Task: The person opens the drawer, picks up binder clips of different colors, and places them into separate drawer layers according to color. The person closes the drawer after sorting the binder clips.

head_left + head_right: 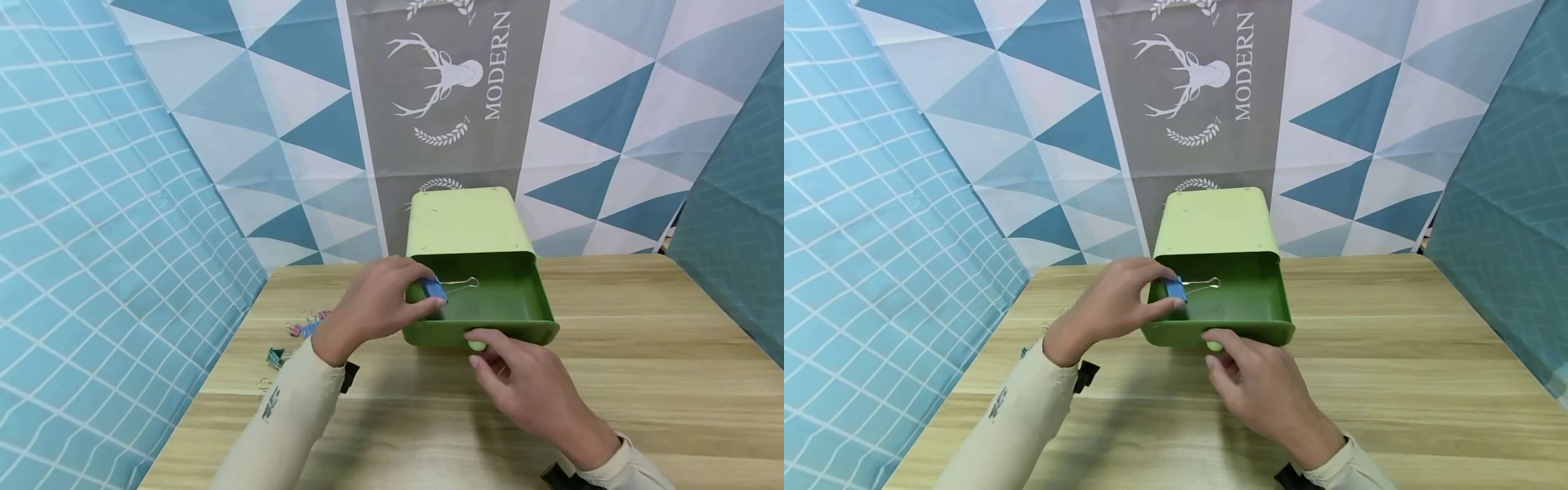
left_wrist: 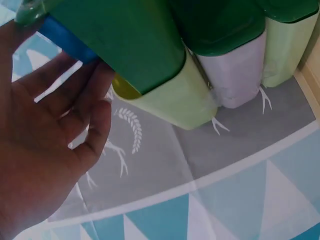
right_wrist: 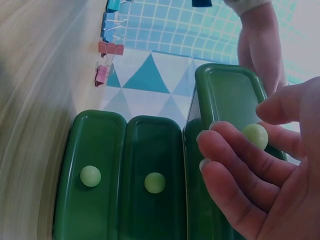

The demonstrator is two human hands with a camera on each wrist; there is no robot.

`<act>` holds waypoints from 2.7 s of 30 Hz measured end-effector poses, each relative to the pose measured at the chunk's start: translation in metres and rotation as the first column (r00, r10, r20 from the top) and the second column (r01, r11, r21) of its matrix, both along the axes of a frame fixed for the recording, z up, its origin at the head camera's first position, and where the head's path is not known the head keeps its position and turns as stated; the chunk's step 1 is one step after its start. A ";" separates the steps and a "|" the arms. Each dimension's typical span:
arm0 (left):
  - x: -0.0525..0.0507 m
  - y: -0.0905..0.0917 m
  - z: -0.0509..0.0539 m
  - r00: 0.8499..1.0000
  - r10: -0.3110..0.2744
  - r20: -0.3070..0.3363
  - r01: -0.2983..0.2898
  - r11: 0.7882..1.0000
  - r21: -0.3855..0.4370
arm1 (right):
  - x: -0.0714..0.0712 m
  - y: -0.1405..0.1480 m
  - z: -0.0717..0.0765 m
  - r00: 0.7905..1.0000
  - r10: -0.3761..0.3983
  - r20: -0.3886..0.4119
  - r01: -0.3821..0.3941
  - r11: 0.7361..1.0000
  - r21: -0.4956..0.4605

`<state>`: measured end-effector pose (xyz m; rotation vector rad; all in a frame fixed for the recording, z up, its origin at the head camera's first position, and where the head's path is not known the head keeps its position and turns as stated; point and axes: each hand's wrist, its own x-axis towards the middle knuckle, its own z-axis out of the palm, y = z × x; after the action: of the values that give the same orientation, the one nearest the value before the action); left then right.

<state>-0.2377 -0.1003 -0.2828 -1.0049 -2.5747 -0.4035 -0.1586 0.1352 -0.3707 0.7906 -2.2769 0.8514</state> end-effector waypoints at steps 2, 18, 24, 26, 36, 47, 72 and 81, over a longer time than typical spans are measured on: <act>-0.005 0.004 0.003 0.999 -0.025 0.023 0.026 0.999 -0.044 | 0.000 0.000 0.000 1.000 -0.003 0.006 0.003 1.000 0.002; -0.023 0.021 0.006 0.988 -0.067 0.136 0.095 0.974 -0.207 | 0.001 0.001 0.001 0.999 -0.007 0.032 0.007 1.000 0.010; -0.025 0.024 0.007 0.988 -0.072 0.139 0.106 0.961 -0.257 | 0.001 0.002 0.001 0.999 -0.003 0.033 0.003 1.000 0.005; -0.024 0.024 0.007 0.986 -0.073 0.148 0.110 0.957 -0.267 | 0.001 0.001 0.001 1.000 0.002 0.029 -0.002 1.000 0.001; -0.026 0.026 0.006 0.979 -0.080 0.186 0.132 0.950 -0.284 | 0.003 0.002 0.001 1.000 -0.001 0.004 0.001 0.999 -0.040; -0.027 0.023 0.005 0.971 -0.104 0.216 0.147 0.970 -0.195 | 0.008 0.015 0.007 0.998 -0.061 -0.012 0.060 0.997 -0.052; -0.015 -0.035 -0.028 0.980 -0.143 -0.140 0.180 0.932 0.313 | 0.012 0.077 -0.014 0.962 -0.243 0.124 0.252 0.965 -0.066; -0.010 -0.062 -0.045 0.995 -0.081 -0.051 0.094 0.928 0.359 | 0.000 0.091 -0.010 0.930 -0.287 0.230 0.307 0.950 -0.053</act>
<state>-0.2479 -0.1626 -0.3282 -0.9804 -2.3101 -0.8410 -0.1591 0.2258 -0.3803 0.3093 -2.4490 0.9247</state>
